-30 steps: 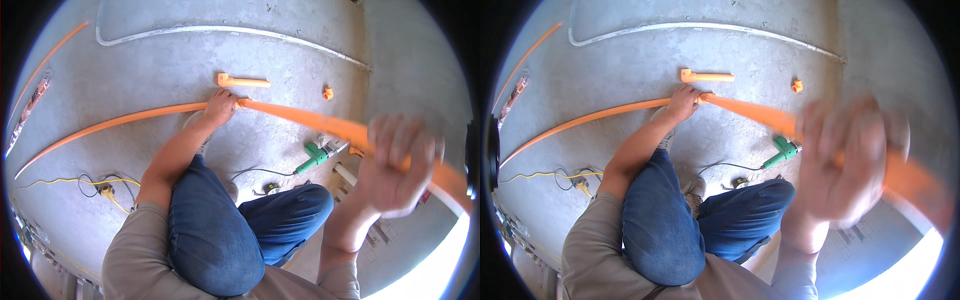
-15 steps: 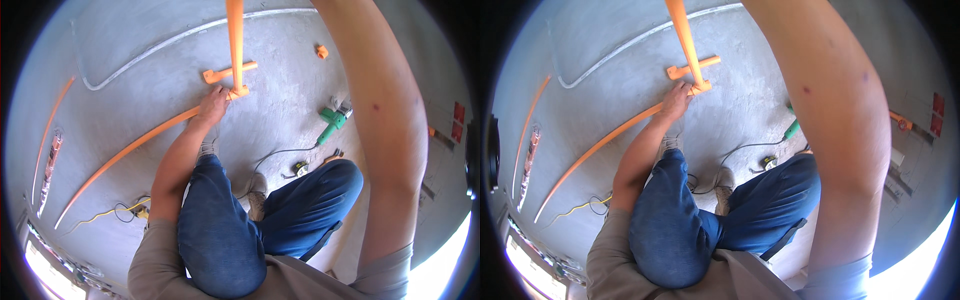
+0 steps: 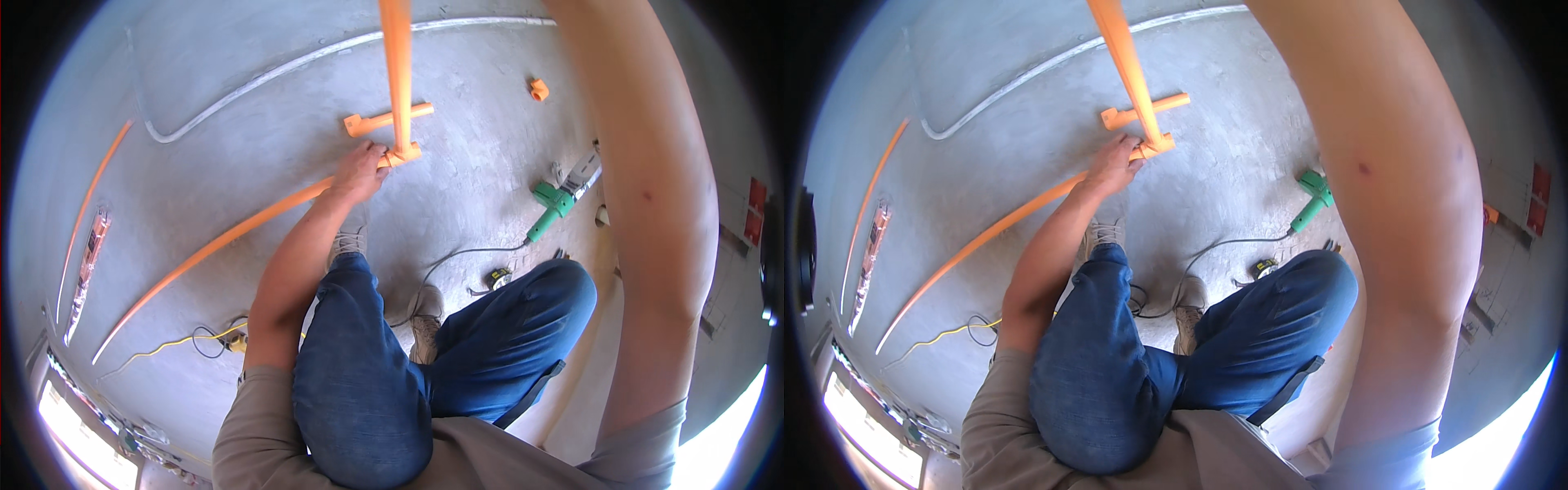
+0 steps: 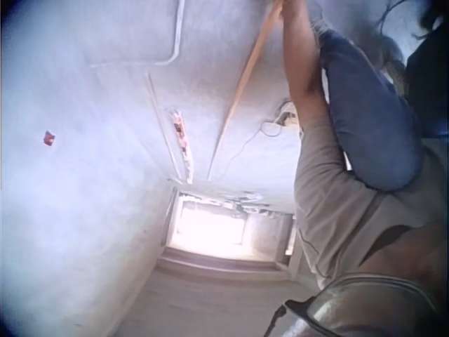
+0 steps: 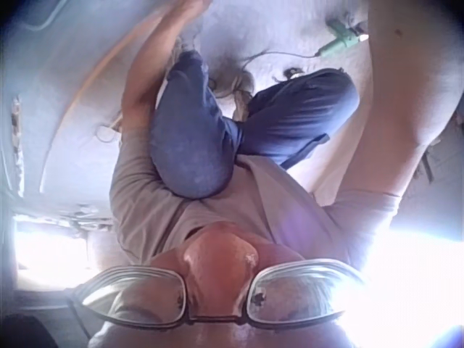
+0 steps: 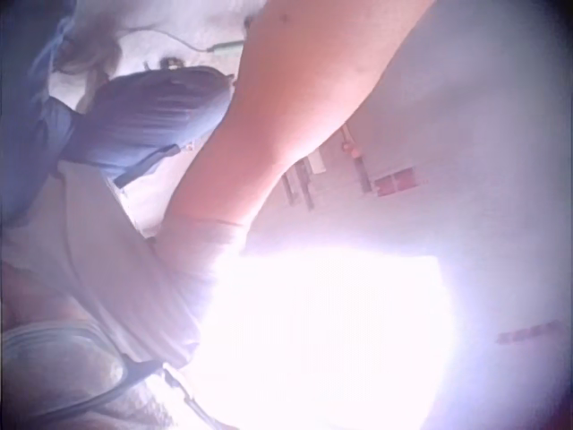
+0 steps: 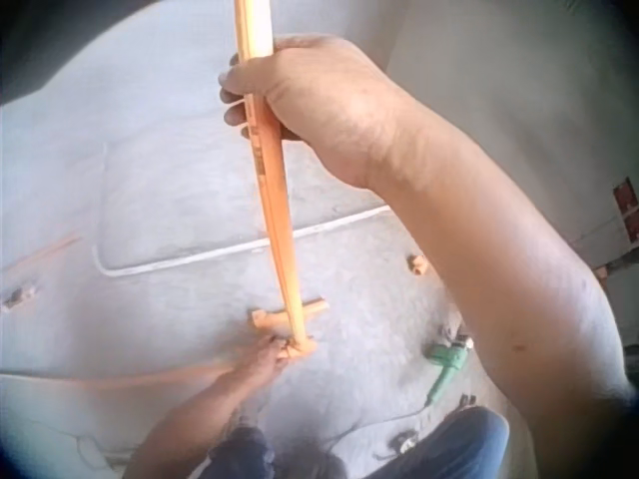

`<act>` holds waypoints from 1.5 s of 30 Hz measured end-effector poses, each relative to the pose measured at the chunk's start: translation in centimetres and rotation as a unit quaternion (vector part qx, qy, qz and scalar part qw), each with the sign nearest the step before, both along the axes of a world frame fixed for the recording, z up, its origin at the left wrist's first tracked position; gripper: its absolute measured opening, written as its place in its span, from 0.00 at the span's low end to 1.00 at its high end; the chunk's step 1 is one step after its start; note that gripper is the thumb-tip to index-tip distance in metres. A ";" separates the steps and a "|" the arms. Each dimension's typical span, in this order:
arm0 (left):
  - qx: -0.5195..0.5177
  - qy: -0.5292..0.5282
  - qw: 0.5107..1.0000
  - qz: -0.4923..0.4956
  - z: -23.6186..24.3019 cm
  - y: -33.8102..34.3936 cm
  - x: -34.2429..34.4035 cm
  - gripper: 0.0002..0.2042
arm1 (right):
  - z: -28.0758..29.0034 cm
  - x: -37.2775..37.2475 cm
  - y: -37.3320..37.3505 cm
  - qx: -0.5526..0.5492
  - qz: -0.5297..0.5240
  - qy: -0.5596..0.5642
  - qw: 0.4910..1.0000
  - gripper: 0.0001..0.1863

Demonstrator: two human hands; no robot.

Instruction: The person picks up an orange PVC pipe, measures a section with a tape measure, uses a handheld heating tool to fuse the pipe ends, and assembles a network of pipes and elbow connectors on the concrete floor.

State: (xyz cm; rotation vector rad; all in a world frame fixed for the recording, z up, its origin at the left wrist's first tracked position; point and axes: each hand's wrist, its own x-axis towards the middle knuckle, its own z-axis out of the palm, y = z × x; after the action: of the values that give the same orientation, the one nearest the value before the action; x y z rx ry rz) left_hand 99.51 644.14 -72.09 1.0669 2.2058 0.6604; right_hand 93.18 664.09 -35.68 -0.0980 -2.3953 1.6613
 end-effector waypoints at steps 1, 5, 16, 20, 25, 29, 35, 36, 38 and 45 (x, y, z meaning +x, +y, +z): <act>-0.001 0.003 1.000 0.011 0.0 -0.2 -0.1 0.18 | -0.2 0.5 -0.2 0.115 -0.023 0.006 0.993 0.20; -0.022 -0.040 0.998 0.039 -0.4 -1.6 -0.7 0.19 | 0.6 4.0 -1.3 0.545 -0.109 0.058 0.829 0.12; 0.032 -0.015 0.998 0.056 -0.2 -1.5 -1.2 0.18 | 1.2 20.2 -7.0 0.084 -0.190 0.072 0.976 0.22; -0.032 -0.056 0.998 0.002 1.5 1.4 -2.4 0.20 | 1.7 25.8 -7.9 0.128 -0.233 0.029 0.964 0.23; -0.086 -0.094 0.990 -0.055 0.5 0.3 -4.5 0.22 | -1.2 31.0 -11.0 0.103 -0.274 0.025 0.956 0.21; -0.126 -0.242 0.957 -0.096 -0.1 3.4 -6.8 0.22 | -3.6 34.5 -13.0 0.107 -0.356 0.020 0.928 0.20; -0.152 -0.519 0.840 -0.044 1.4 6.0 -8.1 0.24 | -7.5 41.0 -17.2 -0.075 -0.606 0.008 0.792 0.21; -0.147 -0.543 0.826 -0.032 1.9 6.3 -8.0 0.25 | -8.1 42.3 -17.6 -0.102 -0.619 0.004 0.778 0.21; -0.154 -0.552 0.819 -0.033 2.6 7.0 -8.3 0.26 | -11.1 46.2 -18.6 -0.176 -0.635 0.024 0.752 0.21; -0.102 -0.548 0.826 -0.089 5.4 8.6 -4.8 0.26 | -21.9 54.5 -22.2 -0.525 -0.579 0.201 0.590 0.17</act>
State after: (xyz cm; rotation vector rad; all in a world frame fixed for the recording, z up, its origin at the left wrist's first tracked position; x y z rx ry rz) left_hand 94.69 652.76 -66.66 0.5203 1.1129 0.6827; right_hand 147.67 641.90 -57.57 -1.0392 -0.3372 1.6736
